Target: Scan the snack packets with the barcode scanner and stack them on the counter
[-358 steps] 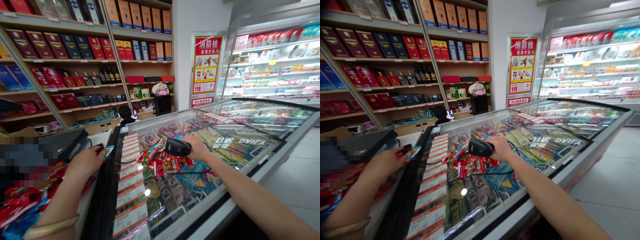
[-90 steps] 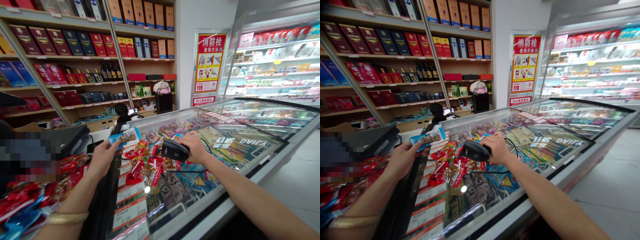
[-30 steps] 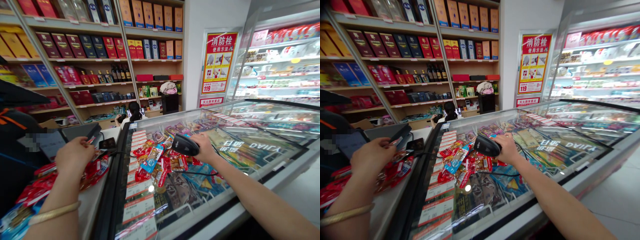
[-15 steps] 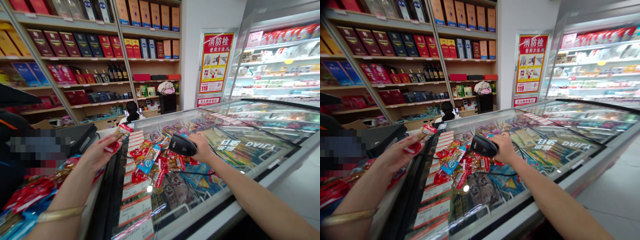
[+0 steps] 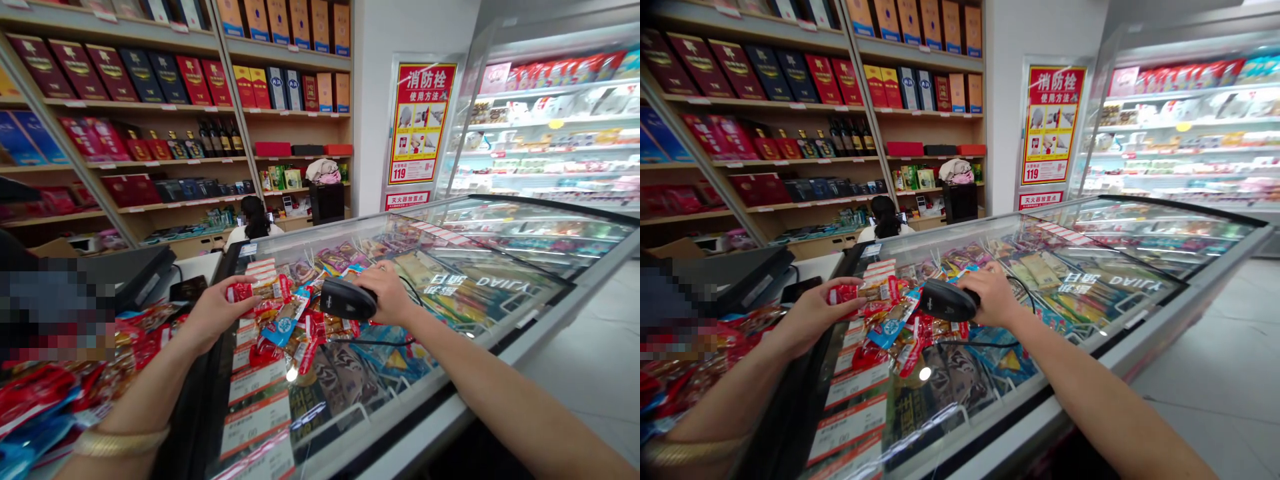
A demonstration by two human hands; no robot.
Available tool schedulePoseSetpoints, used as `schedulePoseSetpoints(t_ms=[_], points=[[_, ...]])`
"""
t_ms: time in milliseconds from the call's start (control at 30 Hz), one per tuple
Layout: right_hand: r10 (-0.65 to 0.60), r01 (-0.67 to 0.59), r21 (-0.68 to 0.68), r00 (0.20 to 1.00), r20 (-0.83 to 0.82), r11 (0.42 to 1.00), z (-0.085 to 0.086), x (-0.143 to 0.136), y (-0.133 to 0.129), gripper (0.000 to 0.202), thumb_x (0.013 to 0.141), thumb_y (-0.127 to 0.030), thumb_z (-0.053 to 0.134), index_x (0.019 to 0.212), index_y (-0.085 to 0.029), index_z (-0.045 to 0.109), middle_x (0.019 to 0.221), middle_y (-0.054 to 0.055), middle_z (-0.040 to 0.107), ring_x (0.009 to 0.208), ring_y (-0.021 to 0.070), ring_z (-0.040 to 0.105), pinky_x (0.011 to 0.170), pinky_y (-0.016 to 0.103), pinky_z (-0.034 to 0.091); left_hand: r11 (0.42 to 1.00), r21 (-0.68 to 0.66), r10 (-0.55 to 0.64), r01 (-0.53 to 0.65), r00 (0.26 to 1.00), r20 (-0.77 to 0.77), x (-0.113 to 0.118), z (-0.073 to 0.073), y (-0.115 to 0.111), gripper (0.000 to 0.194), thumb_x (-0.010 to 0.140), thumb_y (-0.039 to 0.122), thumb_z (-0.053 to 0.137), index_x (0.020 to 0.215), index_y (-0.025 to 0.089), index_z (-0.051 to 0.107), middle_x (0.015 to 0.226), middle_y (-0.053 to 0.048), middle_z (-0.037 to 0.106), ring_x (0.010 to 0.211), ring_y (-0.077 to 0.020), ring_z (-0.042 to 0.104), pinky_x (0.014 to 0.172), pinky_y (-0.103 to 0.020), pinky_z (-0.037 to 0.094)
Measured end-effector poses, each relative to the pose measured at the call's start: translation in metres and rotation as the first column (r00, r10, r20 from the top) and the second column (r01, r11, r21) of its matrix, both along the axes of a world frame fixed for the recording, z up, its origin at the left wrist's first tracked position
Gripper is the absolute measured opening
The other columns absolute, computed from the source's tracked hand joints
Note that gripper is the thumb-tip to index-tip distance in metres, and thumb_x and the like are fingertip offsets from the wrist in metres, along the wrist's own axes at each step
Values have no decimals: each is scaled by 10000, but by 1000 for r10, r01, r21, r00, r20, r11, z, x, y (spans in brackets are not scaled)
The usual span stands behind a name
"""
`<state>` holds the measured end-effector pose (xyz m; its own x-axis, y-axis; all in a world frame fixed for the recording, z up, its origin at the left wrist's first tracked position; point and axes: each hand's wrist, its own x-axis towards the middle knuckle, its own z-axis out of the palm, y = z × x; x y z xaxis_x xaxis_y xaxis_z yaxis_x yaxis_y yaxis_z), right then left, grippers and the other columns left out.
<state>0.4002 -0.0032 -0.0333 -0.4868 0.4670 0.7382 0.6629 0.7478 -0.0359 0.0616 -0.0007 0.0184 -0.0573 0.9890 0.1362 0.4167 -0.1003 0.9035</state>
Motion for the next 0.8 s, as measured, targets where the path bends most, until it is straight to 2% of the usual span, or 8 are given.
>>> schedulePoseSetpoints(t_ms=[267, 533, 600, 667, 733, 800], points=[[1, -1, -17, 1000, 15, 1000, 1, -2, -1, 224, 750, -332, 600, 938, -225, 659, 811, 28, 712, 744, 191, 597, 812, 369, 275, 1000, -23, -15, 15, 1000, 5, 5, 1, -2, 696, 431, 527, 897, 988, 160, 702, 711, 1, 686, 582, -135, 597, 512, -235, 505], [-4, 4, -20, 1000, 25, 1000, -1, -1, 0, 228, 746, -325, 609, 945, -225, 660, 820, 30, 710, 766, 198, 610, 811, 364, 279, 998, -24, -51, 52, 998, 45, 3, -3, -1, 703, 474, 542, 894, 1032, 163, 699, 817, -27, 717, 685, -176, 666, 615, -295, 579], [-2, 2, -11, 1000, 17, 1000, -2, 0, 1, 235, 748, -329, 611, 953, -225, 657, 829, 33, 715, 777, 203, 620, 820, 366, 281, 991, -31, -126, 130, 987, 100, 5, -7, 0, 705, 556, 561, 856, 1115, 170, 678, 918, -59, 741, 778, -213, 706, 700, -352, 607], [-7, 7, 3, 1000, 7, 1000, -3, 1, 1, 240, 750, -336, 617, 959, -226, 653, 849, 38, 726, 801, 212, 630, 833, 370, 284, 966, -8, -256, 258, 960, 114, 8, -14, 2, 681, 666, 564, 778, 1211, 178, 647, 1050, -98, 749, 932, -259, 721, 843, -429, 602], [-8, 9, 23, 1000, -12, 1000, -4, 2, 2, 223, 759, -332, 613, 954, -229, 651, 857, 41, 734, 807, 216, 636, 840, 376, 286, 946, 67, -318, 318, 948, -20, 9, -22, 7, 639, 736, 531, 699, 1263, 177, 630, 1175, -127, 728, 1107, -294, 681, 1001, -488, 533], [-4, 5, 41, 1000, -25, 999, -5, 3, 2, 206, 773, -324, 605, 950, -229, 651, 854, 45, 739, 796, 214, 639, 839, 382, 289, 941, 187, -230, 281, 939, -255, 6, -30, 13, 601, 769, 480, 635, 1281, 166, 627, 1286, -148, 684, 1247, -309, 607, 1112, -500, 439]])
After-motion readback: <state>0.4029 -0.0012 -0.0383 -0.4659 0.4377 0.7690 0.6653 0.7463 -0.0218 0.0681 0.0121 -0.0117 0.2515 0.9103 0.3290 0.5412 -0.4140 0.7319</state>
